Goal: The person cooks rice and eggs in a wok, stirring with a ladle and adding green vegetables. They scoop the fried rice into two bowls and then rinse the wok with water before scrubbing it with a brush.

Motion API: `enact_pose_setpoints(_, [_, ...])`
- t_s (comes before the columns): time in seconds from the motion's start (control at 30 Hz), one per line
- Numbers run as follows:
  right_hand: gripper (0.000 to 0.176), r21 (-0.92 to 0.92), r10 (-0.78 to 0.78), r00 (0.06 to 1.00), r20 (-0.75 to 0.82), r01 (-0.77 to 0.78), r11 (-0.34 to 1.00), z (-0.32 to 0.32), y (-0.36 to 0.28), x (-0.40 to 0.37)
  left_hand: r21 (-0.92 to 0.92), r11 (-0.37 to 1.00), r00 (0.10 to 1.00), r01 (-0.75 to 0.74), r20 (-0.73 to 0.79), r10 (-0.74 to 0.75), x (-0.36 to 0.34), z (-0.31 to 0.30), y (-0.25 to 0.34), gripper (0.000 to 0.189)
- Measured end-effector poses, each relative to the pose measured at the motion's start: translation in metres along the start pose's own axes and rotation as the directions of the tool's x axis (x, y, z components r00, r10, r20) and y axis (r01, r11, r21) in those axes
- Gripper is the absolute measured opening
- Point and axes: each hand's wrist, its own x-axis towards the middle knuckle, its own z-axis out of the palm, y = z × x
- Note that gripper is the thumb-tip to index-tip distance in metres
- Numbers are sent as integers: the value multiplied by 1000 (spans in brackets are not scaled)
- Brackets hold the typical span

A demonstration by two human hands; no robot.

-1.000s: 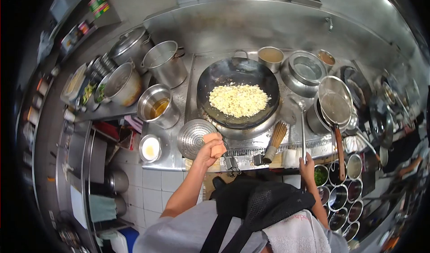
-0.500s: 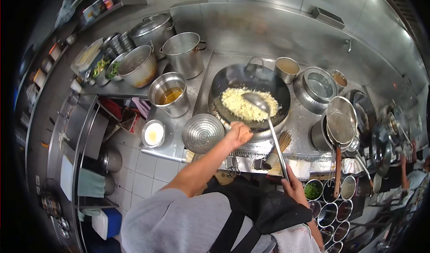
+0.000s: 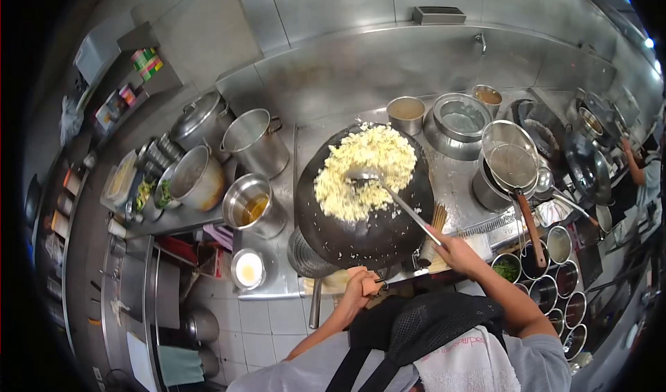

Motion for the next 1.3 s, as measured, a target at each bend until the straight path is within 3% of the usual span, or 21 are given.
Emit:
enact_pose_setpoints(0.07, [58,152,5,998,67,-15,988,5,1,-19,-237,970,988,48,153,-12,42,-32,16,7])
enact_pose_setpoints(0.13, [59,253,-9,995,95,-16,967,-8,-16,-45,-114,992,996,-53,69,61,53,10,66,5])
enact_pose_setpoints(0.17, [57,212,232,896,378,-327,921,-32,-38,-53,-89,995,998,-34,50,39,50,3,67,6])
enact_pose_setpoints(0.2, [57,205,226,899,376,-319,925,-34,-35,-65,-65,998,998,-24,50,28,50,8,71,7])
enact_pose_setpoints(0.27, [54,216,-66,971,228,15,976,-40,-9,-82,50,997,999,-51,5,50,27,17,72,9])
enact_pose_setpoints(0.3, [55,109,-243,960,136,229,967,-33,9,-77,70,995,996,68,44,-71,34,16,79,8])
enact_pose_setpoints(0.37, [55,-13,-155,974,167,159,987,-15,25,-44,-15,991,990,131,59,-130,76,23,92,8])
enact_pose_setpoints(0.4, [55,-117,84,963,256,-56,992,-25,-16,-22,-111,976,980,187,92,-177,91,19,86,8])
enact_pose_setpoints(0.53, [59,-227,40,999,-31,-46,973,41,10,51,-191,981,970,20,240,27,88,-19,14,11])
enact_pose_setpoints(0.57, [60,-177,54,998,-18,-56,983,39,1,48,-113,969,936,221,305,-178,76,-49,4,10])
enact_pose_setpoints(0.6, [62,-127,61,998,-3,-61,990,33,-12,41,-134,985,939,110,340,-58,53,-55,-4,8])
enact_pose_setpoints(0.63, [63,-80,64,998,28,-62,995,26,-19,30,23,1000,993,0,118,-3,39,-45,-2,10])
enact_pose_setpoints(0.8, [72,341,-152,987,-43,157,927,54,10,-9,-90,996,1000,-16,-18,14,96,14,79,12])
enact_pose_setpoints(0.93, [75,681,-32,991,126,-63,730,-21,-79,-8,-124,990,995,67,88,-57,164,6,90,11])
enact_pose_setpoints(1.0, [72,689,22,977,214,-166,706,-56,-96,-11,-99,990,992,103,88,-94,166,2,91,12])
enact_pose_setpoints(1.1, [68,714,-37,982,187,-111,691,-50,-55,-10,-53,999,994,11,106,-6,173,4,87,14])
enact_pose_setpoints(1.17, [66,773,123,888,442,-447,450,-18,-16,14,-65,998,993,-14,115,22,176,7,91,16])
enact_pose_setpoints(1.2, [68,772,131,876,464,-472,426,22,22,45,-70,997,993,-18,116,26,172,2,85,17])
enact_pose_setpoints(1.23, [67,788,86,901,424,-414,456,34,18,66,-51,996,986,75,156,-66,182,-7,85,17])
enact_pose_setpoints(1.27, [64,660,179,929,325,-358,661,34,0,85,-61,995,985,74,163,-63,185,-3,84,17])
enact_pose_setpoints(1.3, [62,477,66,983,171,-141,868,38,-3,105,-45,998,985,47,167,-39,184,0,89,18])
